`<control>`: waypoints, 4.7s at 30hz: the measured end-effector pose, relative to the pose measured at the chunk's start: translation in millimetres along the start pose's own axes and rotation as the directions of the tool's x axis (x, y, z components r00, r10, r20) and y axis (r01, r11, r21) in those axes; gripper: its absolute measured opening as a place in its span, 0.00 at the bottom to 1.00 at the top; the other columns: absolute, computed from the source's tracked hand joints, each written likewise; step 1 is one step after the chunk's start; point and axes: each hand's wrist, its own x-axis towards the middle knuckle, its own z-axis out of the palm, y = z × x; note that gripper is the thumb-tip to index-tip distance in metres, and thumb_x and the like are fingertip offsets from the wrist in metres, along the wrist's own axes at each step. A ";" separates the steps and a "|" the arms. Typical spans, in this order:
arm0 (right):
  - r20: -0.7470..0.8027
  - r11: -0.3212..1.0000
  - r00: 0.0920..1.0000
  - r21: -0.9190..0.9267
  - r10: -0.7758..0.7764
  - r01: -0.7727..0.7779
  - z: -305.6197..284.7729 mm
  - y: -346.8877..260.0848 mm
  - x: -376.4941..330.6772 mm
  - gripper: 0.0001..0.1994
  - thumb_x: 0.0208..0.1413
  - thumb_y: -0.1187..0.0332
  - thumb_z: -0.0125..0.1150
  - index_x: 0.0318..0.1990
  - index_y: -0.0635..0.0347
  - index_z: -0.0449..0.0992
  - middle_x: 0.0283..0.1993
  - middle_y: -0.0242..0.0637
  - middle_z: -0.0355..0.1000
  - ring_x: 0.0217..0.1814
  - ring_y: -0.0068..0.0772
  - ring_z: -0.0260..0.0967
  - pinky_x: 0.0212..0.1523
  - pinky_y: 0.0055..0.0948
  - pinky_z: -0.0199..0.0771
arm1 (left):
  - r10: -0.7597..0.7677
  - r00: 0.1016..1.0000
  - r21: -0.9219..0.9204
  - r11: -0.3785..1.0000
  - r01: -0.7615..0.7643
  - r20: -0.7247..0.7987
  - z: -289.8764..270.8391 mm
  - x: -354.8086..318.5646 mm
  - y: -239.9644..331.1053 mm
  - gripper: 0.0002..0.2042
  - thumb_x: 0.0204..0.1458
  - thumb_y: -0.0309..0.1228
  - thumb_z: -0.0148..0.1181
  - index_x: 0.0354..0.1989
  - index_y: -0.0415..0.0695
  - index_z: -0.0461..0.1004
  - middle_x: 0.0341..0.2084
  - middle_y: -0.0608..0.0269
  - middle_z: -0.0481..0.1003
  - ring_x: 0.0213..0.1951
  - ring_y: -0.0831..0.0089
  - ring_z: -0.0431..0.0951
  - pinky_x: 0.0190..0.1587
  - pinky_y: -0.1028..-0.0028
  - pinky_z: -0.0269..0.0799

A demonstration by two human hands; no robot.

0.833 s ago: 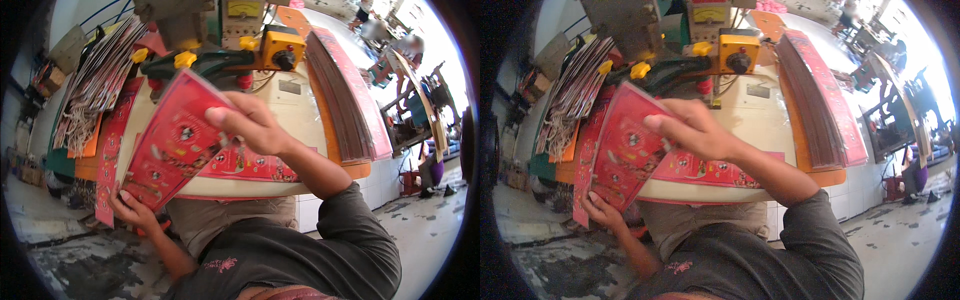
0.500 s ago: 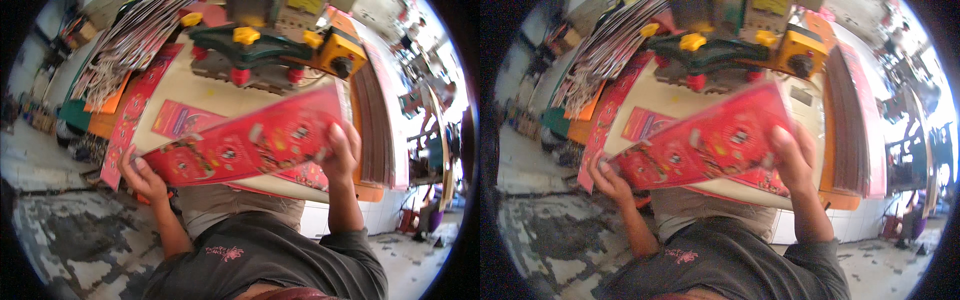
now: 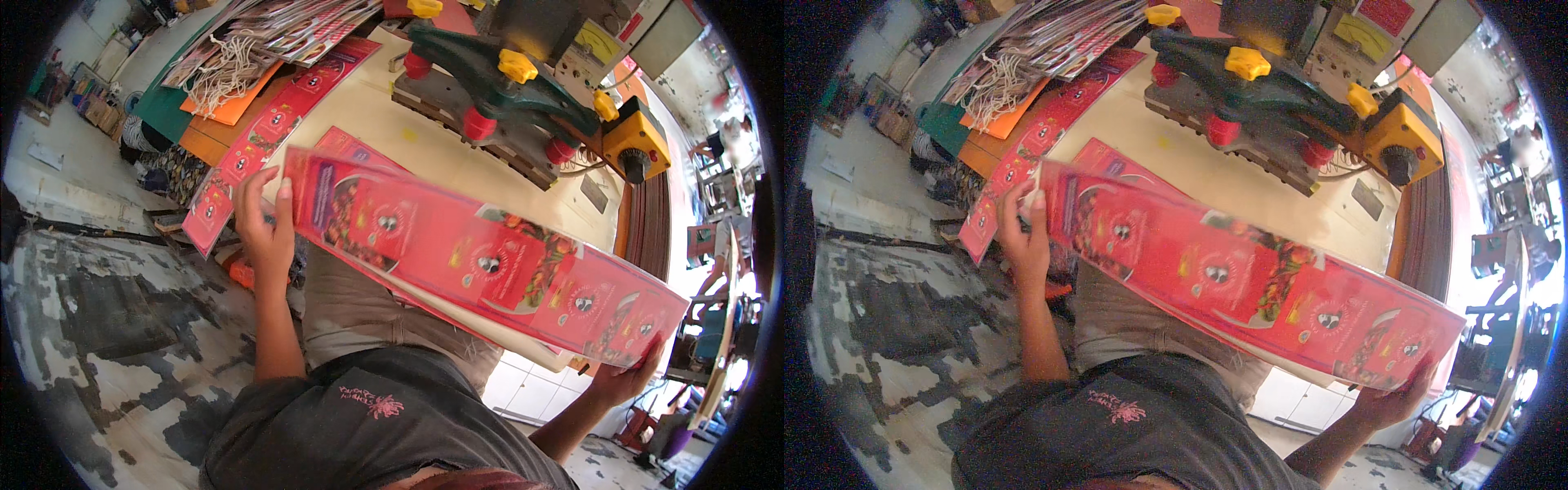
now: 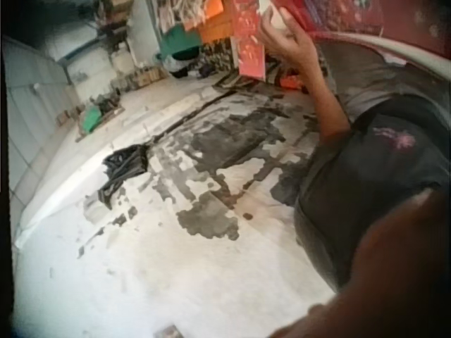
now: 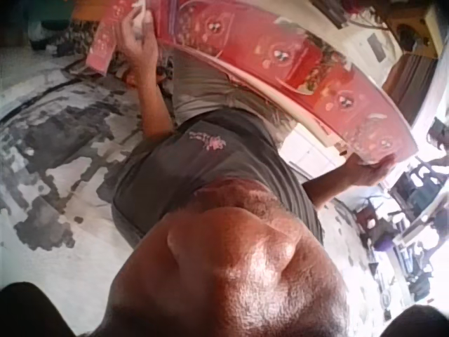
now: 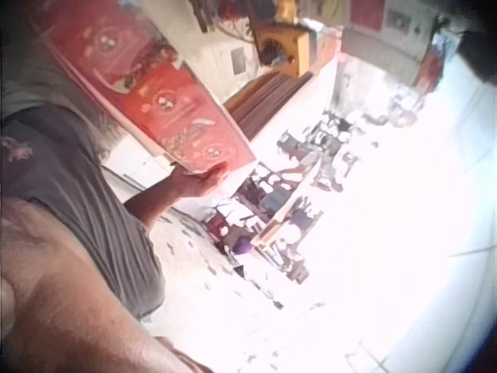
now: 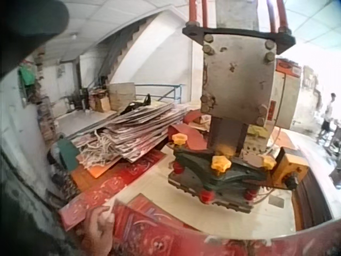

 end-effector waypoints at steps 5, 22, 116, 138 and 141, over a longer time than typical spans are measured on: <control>0.198 0.690 0.907 -0.594 -0.372 0.413 -1.4 18.5 -11.5 0.32 0.71 0.49 0.55 0.67 0.72 0.68 0.64 0.49 0.72 0.68 0.44 0.70 0.65 0.43 0.73 | -0.113 0.986 0.051 0.993 0.107 0.124 23.7 4.5 -20.3 0.17 0.64 0.36 0.62 0.55 0.38 0.77 0.49 0.51 0.79 0.55 0.57 0.77 0.59 0.60 0.70; 0.244 0.565 0.655 -0.753 0.715 -0.336 22.6 -11.7 -45.9 0.16 0.74 0.57 0.53 0.49 0.65 0.74 0.28 0.33 0.73 0.22 0.22 0.69 0.23 0.23 0.66 | 0.016 0.973 0.175 0.983 -0.058 0.228 57.2 25.7 -31.6 0.12 0.63 0.35 0.62 0.49 0.41 0.81 0.44 0.54 0.77 0.48 0.53 0.76 0.54 0.57 0.70; 0.416 0.978 0.897 0.065 0.153 -0.197 64.6 83.4 5.9 0.18 0.71 0.50 0.57 0.46 0.58 0.72 0.44 0.33 0.75 0.48 0.22 0.70 0.51 0.26 0.69 | -0.443 0.851 -0.716 0.494 0.494 0.281 67.0 34.5 -60.8 0.31 0.72 0.57 0.41 0.52 0.37 0.75 0.42 0.58 0.79 0.46 0.69 0.79 0.53 0.67 0.76; 0.396 0.997 0.915 -0.012 0.078 -0.080 64.7 88.4 8.0 0.14 0.70 0.58 0.58 0.46 0.61 0.72 0.43 0.32 0.72 0.47 0.22 0.67 0.52 0.24 0.66 | -0.477 0.852 -0.721 0.511 0.468 0.216 72.4 31.0 -63.9 0.27 0.72 0.55 0.47 0.52 0.40 0.78 0.46 0.59 0.80 0.50 0.68 0.78 0.56 0.64 0.72; 0.416 0.996 0.907 0.014 0.069 -0.083 59.7 93.8 9.4 0.13 0.71 0.59 0.56 0.46 0.61 0.72 0.44 0.33 0.72 0.47 0.23 0.68 0.53 0.26 0.67 | -0.434 0.879 -0.738 0.525 0.424 0.197 75.1 28.8 -57.6 0.28 0.73 0.54 0.44 0.54 0.38 0.78 0.49 0.60 0.78 0.52 0.70 0.76 0.58 0.68 0.70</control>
